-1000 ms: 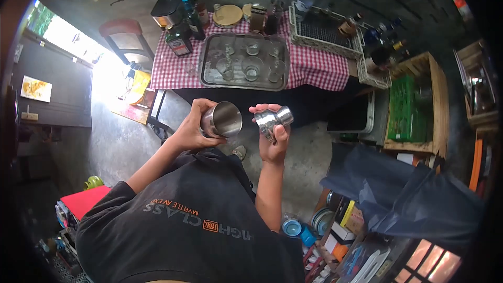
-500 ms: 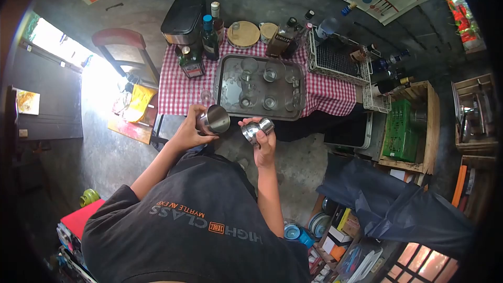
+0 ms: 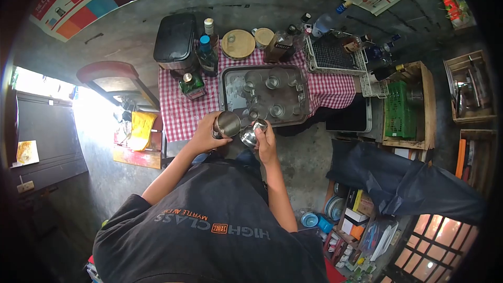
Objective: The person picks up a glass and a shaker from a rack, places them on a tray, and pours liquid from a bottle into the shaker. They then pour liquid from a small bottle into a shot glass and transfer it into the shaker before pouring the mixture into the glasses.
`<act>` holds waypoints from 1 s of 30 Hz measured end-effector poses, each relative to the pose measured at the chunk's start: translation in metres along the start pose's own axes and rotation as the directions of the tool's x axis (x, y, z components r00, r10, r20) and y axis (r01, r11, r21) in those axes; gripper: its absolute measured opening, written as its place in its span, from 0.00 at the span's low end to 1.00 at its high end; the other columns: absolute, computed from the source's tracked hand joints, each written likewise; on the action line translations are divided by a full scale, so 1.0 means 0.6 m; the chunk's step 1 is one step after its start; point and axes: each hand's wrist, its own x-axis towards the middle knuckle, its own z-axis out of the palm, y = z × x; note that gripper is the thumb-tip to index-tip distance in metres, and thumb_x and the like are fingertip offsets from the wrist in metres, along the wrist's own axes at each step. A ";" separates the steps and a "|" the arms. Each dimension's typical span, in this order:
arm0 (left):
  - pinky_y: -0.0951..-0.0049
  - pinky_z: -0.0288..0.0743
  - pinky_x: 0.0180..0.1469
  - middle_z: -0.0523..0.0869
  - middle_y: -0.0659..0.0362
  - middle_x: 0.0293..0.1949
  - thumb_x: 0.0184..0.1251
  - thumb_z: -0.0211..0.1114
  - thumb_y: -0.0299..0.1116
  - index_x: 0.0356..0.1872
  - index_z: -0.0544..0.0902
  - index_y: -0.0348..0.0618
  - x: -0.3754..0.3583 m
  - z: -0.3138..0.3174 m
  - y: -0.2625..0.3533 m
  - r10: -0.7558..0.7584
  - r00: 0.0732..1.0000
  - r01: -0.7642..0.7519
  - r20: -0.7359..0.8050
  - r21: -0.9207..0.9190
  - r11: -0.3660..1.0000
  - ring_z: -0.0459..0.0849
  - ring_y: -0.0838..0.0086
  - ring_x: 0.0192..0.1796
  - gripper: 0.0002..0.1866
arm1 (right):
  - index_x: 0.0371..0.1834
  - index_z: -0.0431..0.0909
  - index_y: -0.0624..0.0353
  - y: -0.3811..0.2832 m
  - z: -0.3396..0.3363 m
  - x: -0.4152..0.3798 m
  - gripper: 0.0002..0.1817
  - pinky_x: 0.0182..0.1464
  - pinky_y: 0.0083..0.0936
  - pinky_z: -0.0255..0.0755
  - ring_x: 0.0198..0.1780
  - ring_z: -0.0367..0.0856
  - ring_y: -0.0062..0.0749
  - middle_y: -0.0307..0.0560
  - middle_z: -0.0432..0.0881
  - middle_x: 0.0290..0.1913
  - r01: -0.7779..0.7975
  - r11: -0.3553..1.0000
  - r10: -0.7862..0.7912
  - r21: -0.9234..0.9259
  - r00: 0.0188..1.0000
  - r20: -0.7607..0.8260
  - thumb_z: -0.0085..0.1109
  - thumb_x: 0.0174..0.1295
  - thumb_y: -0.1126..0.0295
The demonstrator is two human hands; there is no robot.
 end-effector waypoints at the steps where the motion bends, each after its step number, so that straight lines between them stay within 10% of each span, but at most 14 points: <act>1: 0.60 0.62 0.58 0.77 0.50 0.51 0.39 0.81 0.43 0.62 0.69 0.42 0.011 0.005 -0.005 0.004 1.000 -0.004 -0.007 -0.018 1.000 0.74 0.56 0.56 0.45 | 0.49 0.73 0.59 0.006 -0.010 0.009 0.15 0.22 0.12 0.57 0.22 0.63 0.10 0.30 0.69 0.27 0.001 1.000 -0.001 -0.007 1.000 0.008 0.53 0.70 0.60; 9: 0.60 0.71 0.59 0.77 0.43 0.56 0.45 0.80 0.38 0.65 0.64 0.38 0.080 0.037 0.005 -0.108 0.988 0.092 -0.106 -0.149 0.985 0.79 0.51 0.58 0.46 | 0.44 0.72 0.61 -0.018 -0.087 0.083 0.14 0.30 0.21 0.69 0.28 0.72 0.19 0.39 0.76 0.32 -0.082 0.943 0.096 -0.322 0.995 0.030 0.62 0.65 0.63; 12: 0.61 0.70 0.62 0.76 0.42 0.58 0.45 0.79 0.38 0.67 0.62 0.39 0.106 0.045 0.022 -0.157 0.981 0.140 -0.114 -0.144 0.980 0.77 0.52 0.62 0.47 | 0.42 0.73 0.62 -0.034 -0.116 0.122 0.15 0.35 0.24 0.70 0.31 0.73 0.23 0.41 0.75 0.31 0.119 0.850 -0.030 -0.514 0.984 0.177 0.64 0.62 0.63; 15: 0.60 0.67 0.65 0.77 0.45 0.59 0.43 0.80 0.38 0.68 0.62 0.41 0.135 0.064 0.025 -0.204 0.966 0.173 -0.158 -0.191 0.966 0.74 0.53 0.64 0.49 | 0.41 0.74 0.64 -0.072 -0.140 0.153 0.16 0.39 0.26 0.70 0.33 0.74 0.28 0.45 0.75 0.33 0.166 0.822 -0.026 -0.545 0.966 0.256 0.65 0.60 0.63; 18: 0.60 0.67 0.64 0.77 0.47 0.57 0.41 0.80 0.37 0.68 0.64 0.40 0.156 0.079 0.018 -0.135 0.961 0.178 -0.242 0.168 0.970 0.72 0.52 0.62 0.49 | 0.43 0.74 0.65 -0.103 -0.162 0.174 0.18 0.40 0.28 0.71 0.35 0.75 0.31 0.46 0.75 0.35 0.216 0.790 -0.013 -0.573 0.942 0.336 0.65 0.60 0.62; 30: 0.59 0.67 0.64 0.70 0.44 0.56 0.37 0.78 0.26 0.63 0.63 0.33 0.171 0.191 -0.057 -0.183 0.898 0.288 -0.399 0.219 0.932 0.70 0.47 0.62 0.46 | 0.45 0.73 0.64 -0.127 -0.248 0.224 0.20 0.49 0.30 0.70 0.44 0.77 0.36 0.49 0.77 0.41 0.211 0.790 0.084 -0.576 0.893 0.442 0.66 0.59 0.60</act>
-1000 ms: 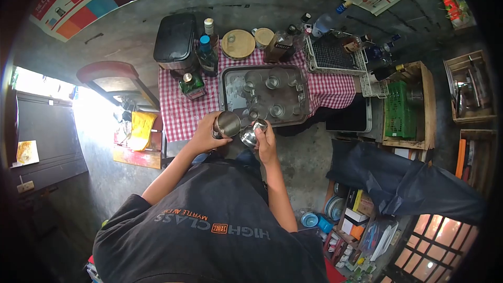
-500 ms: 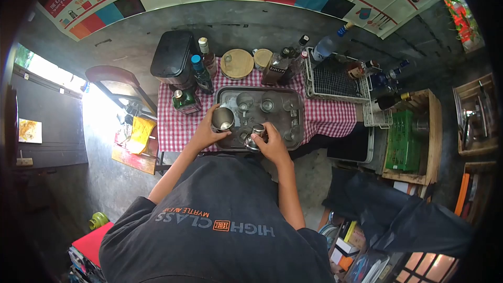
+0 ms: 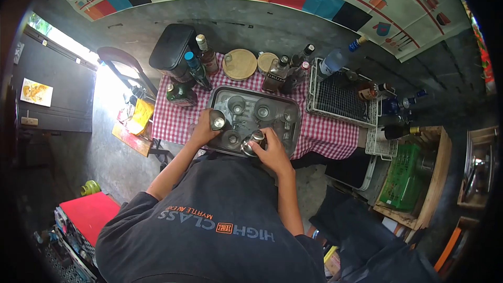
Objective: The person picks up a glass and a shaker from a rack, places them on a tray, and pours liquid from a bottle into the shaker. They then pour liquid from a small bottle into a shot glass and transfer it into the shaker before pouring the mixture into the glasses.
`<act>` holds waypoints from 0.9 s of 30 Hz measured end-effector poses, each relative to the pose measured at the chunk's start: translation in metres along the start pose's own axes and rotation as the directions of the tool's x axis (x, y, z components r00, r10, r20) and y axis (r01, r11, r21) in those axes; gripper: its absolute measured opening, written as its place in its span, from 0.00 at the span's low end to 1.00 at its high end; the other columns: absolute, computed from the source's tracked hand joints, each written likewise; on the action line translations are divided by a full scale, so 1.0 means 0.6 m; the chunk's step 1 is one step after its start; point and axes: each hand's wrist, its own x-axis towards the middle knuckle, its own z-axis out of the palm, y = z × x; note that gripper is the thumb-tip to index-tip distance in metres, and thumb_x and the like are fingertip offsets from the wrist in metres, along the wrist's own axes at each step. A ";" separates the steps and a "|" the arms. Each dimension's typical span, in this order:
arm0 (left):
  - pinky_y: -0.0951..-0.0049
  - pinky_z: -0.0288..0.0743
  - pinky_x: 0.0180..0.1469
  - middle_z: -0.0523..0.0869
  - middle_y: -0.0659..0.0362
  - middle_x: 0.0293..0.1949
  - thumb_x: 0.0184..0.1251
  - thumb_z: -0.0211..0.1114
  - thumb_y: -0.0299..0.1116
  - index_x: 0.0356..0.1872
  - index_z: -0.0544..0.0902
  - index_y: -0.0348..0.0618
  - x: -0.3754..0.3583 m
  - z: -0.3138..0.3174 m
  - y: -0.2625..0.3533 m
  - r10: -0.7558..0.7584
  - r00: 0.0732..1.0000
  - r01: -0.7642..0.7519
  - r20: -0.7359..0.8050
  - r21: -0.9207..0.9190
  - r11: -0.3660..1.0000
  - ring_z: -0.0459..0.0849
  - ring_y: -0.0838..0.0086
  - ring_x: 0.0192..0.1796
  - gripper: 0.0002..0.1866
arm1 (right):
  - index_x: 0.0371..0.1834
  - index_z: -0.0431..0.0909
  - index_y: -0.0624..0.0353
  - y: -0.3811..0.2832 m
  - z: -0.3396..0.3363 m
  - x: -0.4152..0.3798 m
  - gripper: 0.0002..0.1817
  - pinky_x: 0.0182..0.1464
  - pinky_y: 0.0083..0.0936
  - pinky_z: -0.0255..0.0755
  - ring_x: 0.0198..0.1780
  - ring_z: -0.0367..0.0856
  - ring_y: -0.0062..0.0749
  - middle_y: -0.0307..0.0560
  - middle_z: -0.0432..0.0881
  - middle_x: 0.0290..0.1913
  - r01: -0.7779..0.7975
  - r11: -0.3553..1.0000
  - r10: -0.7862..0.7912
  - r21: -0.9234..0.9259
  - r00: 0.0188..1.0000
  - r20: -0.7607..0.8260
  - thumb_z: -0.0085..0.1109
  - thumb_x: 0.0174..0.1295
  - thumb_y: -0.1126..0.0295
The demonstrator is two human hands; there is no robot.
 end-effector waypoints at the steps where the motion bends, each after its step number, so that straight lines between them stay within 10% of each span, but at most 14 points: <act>1: 0.59 0.67 0.64 0.70 0.43 0.56 0.37 0.78 0.26 0.63 0.63 0.33 -0.001 0.011 -0.002 -0.024 1.000 0.024 -0.009 -0.002 1.000 0.70 0.46 0.62 0.46 | 0.45 0.72 0.64 0.004 -0.007 -0.001 0.20 0.49 0.30 0.69 0.44 0.77 0.35 0.49 0.77 0.41 0.005 1.000 -0.005 0.027 1.000 0.005 0.66 0.60 0.60; 14: 0.57 0.66 0.65 0.69 0.41 0.60 0.37 0.80 0.27 0.68 0.57 0.34 -0.029 0.053 -0.024 -0.165 0.982 0.170 -0.091 0.059 0.984 0.69 0.46 0.63 0.53 | 0.51 0.72 0.61 0.075 -0.028 -0.020 0.20 0.53 0.27 0.73 0.50 0.79 0.28 0.45 0.78 0.47 -0.002 0.997 -0.007 0.081 0.993 0.115 0.69 0.59 0.70; 24: 0.54 0.66 0.64 0.69 0.37 0.59 0.49 0.71 0.27 0.69 0.57 0.31 -0.118 0.030 0.050 -0.135 0.953 0.203 -0.269 0.244 0.948 0.69 0.41 0.62 0.45 | 0.47 0.70 0.60 0.087 -0.095 -0.048 0.22 0.46 0.28 0.68 0.40 0.71 0.31 0.42 0.71 0.39 0.082 0.994 -0.073 0.069 0.989 -0.127 0.70 0.56 0.64; 27: 0.54 0.68 0.62 0.70 0.36 0.60 0.53 0.68 0.30 0.66 0.61 0.31 -0.172 0.037 0.026 -0.486 0.871 0.490 -0.065 0.048 0.871 0.71 0.42 0.61 0.38 | 0.44 0.72 0.61 0.066 -0.127 -0.054 0.24 0.42 0.28 0.69 0.38 0.71 0.32 0.43 0.69 0.38 0.108 0.994 -0.110 -0.021 0.974 -0.197 0.72 0.52 0.60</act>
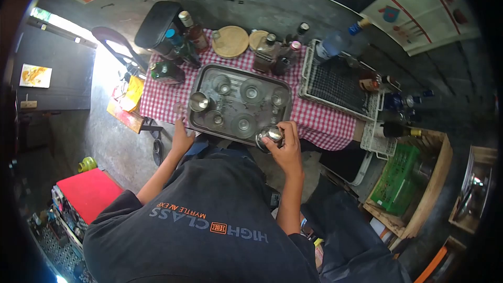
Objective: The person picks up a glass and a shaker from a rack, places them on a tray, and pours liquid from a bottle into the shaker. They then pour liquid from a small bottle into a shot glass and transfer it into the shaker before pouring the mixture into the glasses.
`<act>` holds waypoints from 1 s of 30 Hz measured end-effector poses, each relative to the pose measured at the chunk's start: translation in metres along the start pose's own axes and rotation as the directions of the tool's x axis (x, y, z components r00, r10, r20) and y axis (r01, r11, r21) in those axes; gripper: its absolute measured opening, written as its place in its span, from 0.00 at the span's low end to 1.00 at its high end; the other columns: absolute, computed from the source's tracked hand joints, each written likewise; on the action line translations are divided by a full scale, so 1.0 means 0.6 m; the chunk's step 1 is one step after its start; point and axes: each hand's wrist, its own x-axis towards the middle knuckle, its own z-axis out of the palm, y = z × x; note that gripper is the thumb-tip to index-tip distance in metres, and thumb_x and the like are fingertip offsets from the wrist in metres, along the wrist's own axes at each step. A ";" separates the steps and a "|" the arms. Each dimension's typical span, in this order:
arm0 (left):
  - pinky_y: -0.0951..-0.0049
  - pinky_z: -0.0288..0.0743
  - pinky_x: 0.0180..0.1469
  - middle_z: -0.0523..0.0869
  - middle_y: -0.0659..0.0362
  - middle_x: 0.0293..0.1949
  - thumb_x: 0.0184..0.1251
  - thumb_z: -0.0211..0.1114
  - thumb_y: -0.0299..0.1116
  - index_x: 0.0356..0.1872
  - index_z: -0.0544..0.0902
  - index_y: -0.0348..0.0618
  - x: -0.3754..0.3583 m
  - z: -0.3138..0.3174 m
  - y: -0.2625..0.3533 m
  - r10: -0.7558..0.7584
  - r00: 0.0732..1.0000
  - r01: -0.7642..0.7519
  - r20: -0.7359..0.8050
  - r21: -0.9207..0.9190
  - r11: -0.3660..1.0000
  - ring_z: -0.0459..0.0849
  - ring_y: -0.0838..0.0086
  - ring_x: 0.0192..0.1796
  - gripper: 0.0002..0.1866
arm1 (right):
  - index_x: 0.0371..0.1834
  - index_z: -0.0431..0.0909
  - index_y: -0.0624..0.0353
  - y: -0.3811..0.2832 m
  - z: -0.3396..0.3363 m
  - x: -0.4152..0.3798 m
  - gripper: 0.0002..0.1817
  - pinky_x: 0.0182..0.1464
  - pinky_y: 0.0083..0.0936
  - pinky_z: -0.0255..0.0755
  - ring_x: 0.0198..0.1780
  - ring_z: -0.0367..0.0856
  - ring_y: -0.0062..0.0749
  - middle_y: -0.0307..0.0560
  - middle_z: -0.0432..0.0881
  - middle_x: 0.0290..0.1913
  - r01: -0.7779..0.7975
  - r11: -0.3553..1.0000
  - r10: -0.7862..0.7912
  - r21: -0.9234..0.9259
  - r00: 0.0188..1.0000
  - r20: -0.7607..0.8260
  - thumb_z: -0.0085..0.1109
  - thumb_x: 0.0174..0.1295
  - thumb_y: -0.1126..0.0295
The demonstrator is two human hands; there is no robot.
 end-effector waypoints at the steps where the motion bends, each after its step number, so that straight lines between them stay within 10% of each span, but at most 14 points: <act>1: 0.54 0.69 0.61 0.71 0.36 0.59 0.54 0.67 0.31 0.64 0.62 0.31 -0.008 0.007 -0.021 -0.035 0.999 0.033 0.033 0.054 0.998 0.72 0.42 0.61 0.36 | 0.43 0.72 0.62 -0.002 -0.011 -0.001 0.24 0.41 0.28 0.69 0.37 0.71 0.32 0.44 0.69 0.38 0.007 1.000 -0.007 -0.009 1.000 -0.017 0.73 0.51 0.59; 6: 0.57 0.74 0.55 0.80 0.35 0.52 0.55 0.66 0.39 0.55 0.70 0.26 -0.011 0.087 -0.196 -0.299 0.948 0.270 0.110 0.217 0.938 0.80 0.47 0.54 0.30 | 0.45 0.73 0.62 0.056 -0.057 -0.014 0.23 0.45 0.32 0.72 0.43 0.77 0.39 0.48 0.75 0.43 0.004 0.993 -0.021 -0.119 0.990 -0.137 0.74 0.50 0.67; 9: 0.59 0.78 0.45 0.84 0.37 0.43 0.56 0.67 0.42 0.52 0.71 0.24 -0.003 0.100 -0.240 -0.559 0.752 0.511 0.350 0.228 0.829 0.86 0.52 0.44 0.31 | 0.46 0.72 0.62 0.126 -0.068 -0.006 0.25 0.46 0.33 0.73 0.46 0.78 0.41 0.49 0.76 0.44 -0.060 0.989 0.024 -0.137 0.968 -0.250 0.75 0.49 0.68; 13: 0.59 0.78 0.28 0.83 0.44 0.20 0.57 0.67 0.47 0.36 0.77 0.23 0.016 0.115 -0.276 -0.489 0.667 0.340 0.562 0.354 0.871 0.86 0.58 0.24 0.28 | 0.49 0.70 0.61 0.216 -0.065 0.024 0.27 0.52 0.37 0.74 0.50 0.78 0.46 0.52 0.76 0.49 -0.114 0.977 0.068 -0.181 0.967 -0.244 0.75 0.49 0.69; 17: 0.59 0.81 0.37 0.86 0.38 0.32 0.54 0.65 0.43 0.39 0.79 0.26 0.030 0.179 -0.448 -0.265 0.764 0.046 0.588 0.361 0.932 0.88 0.52 0.36 0.24 | 0.49 0.70 0.62 0.263 -0.066 0.061 0.27 0.53 0.38 0.74 0.51 0.79 0.49 0.53 0.76 0.50 -0.182 0.968 0.143 -0.171 0.965 -0.218 0.74 0.50 0.69; 22: 0.61 0.74 0.59 0.84 0.36 0.46 0.52 0.63 0.42 0.47 0.79 0.28 0.031 0.147 -0.393 -0.164 0.752 -0.130 0.639 0.387 0.913 0.82 0.47 0.55 0.27 | 0.51 0.69 0.62 0.309 -0.089 0.094 0.25 0.54 0.40 0.73 0.54 0.77 0.52 0.56 0.75 0.51 -0.180 0.961 0.130 -0.210 0.963 -0.234 0.71 0.52 0.69; 25: 0.60 0.74 0.58 0.84 0.36 0.46 0.52 0.64 0.42 0.47 0.79 0.29 0.008 0.088 -0.239 -0.434 0.772 0.316 0.465 0.312 0.896 0.82 0.47 0.55 0.27 | 0.53 0.67 0.62 0.327 -0.091 0.105 0.27 0.55 0.40 0.73 0.56 0.76 0.53 0.58 0.75 0.53 -0.216 0.951 0.170 -0.220 0.963 -0.209 0.71 0.53 0.70; 30: 0.59 0.73 0.59 0.81 0.34 0.51 0.53 0.67 0.43 0.53 0.75 0.28 -0.003 0.078 -0.209 -0.353 0.798 0.167 0.488 0.384 0.908 0.79 0.45 0.58 0.31 | 0.56 0.65 0.62 0.356 -0.074 0.109 0.29 0.57 0.41 0.71 0.59 0.75 0.55 0.59 0.73 0.56 -0.301 0.935 0.274 -0.185 0.949 -0.157 0.70 0.54 0.71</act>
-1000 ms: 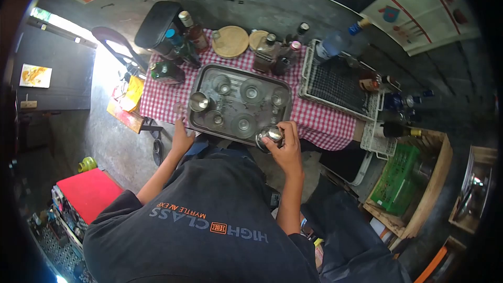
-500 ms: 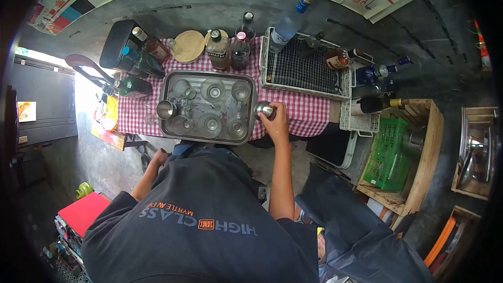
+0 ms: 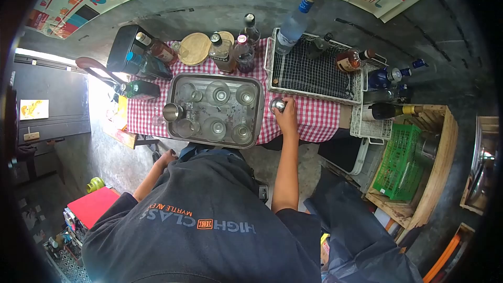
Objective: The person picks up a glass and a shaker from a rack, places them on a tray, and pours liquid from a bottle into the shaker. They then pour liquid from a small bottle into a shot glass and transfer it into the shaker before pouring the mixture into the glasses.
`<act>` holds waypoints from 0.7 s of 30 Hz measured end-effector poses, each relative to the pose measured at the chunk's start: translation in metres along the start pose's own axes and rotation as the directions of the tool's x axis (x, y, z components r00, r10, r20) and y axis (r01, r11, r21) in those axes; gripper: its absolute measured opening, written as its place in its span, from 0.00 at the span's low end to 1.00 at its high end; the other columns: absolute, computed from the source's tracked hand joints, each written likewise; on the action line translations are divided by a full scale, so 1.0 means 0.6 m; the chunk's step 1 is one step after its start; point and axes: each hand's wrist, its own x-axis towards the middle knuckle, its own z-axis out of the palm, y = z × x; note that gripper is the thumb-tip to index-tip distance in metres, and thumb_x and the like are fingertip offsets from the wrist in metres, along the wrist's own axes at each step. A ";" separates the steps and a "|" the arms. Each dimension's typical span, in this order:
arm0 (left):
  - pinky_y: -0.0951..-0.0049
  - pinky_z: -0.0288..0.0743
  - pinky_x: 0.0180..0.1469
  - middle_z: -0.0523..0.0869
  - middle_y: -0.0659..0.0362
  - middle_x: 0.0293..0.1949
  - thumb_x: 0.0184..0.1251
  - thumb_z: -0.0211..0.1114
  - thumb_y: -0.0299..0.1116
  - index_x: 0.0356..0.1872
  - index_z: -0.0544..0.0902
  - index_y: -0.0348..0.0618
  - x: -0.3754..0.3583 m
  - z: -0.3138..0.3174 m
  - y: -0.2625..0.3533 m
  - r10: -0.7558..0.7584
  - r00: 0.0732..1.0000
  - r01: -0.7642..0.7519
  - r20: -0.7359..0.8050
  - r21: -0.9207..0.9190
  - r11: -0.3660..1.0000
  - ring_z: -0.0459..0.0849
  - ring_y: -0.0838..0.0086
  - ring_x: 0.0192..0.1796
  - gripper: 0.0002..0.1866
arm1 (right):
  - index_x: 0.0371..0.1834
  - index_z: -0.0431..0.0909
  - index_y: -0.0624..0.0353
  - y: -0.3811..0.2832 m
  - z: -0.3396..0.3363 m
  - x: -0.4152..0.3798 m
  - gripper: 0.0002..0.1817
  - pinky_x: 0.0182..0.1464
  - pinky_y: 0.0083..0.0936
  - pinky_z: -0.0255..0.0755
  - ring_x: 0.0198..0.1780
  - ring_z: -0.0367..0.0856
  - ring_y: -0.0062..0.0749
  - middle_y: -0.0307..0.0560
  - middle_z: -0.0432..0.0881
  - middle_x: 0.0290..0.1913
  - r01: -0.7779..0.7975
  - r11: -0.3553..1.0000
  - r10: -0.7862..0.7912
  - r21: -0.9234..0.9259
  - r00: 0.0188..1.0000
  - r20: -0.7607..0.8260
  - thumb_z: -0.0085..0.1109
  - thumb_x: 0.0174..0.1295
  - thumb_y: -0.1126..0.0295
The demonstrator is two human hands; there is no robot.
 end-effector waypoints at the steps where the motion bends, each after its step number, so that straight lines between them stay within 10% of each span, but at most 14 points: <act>1: 0.59 0.73 0.60 0.81 0.34 0.52 0.53 0.67 0.43 0.55 0.73 0.27 0.002 0.006 -0.003 0.008 1.000 -0.008 -0.009 0.013 1.000 0.79 0.45 0.58 0.33 | 0.56 0.65 0.62 0.006 0.005 -0.002 0.29 0.58 0.41 0.71 0.59 0.74 0.55 0.60 0.73 0.57 0.003 1.000 -0.003 0.019 1.000 -0.010 0.70 0.54 0.71; 10: 0.59 0.71 0.62 0.78 0.31 0.55 0.53 0.67 0.43 0.61 0.66 0.26 0.004 0.003 -0.003 0.039 0.999 -0.041 -0.038 -0.042 0.998 0.77 0.43 0.61 0.39 | 0.69 0.58 0.63 0.048 0.013 0.015 0.45 0.66 0.40 0.67 0.66 0.70 0.52 0.61 0.67 0.65 0.057 0.996 -0.058 0.063 0.998 0.007 0.75 0.49 0.64; 21: 0.61 0.76 0.55 0.85 0.39 0.43 0.55 0.65 0.42 0.50 0.78 0.30 -0.010 -0.005 -0.022 -0.032 0.999 0.036 0.031 -0.133 0.991 0.84 0.50 0.52 0.27 | 0.52 0.75 0.61 0.118 0.059 -0.161 0.16 0.43 0.28 0.76 0.39 0.81 0.33 0.48 0.82 0.42 -0.064 0.980 0.074 0.191 0.996 -0.044 0.62 0.60 0.73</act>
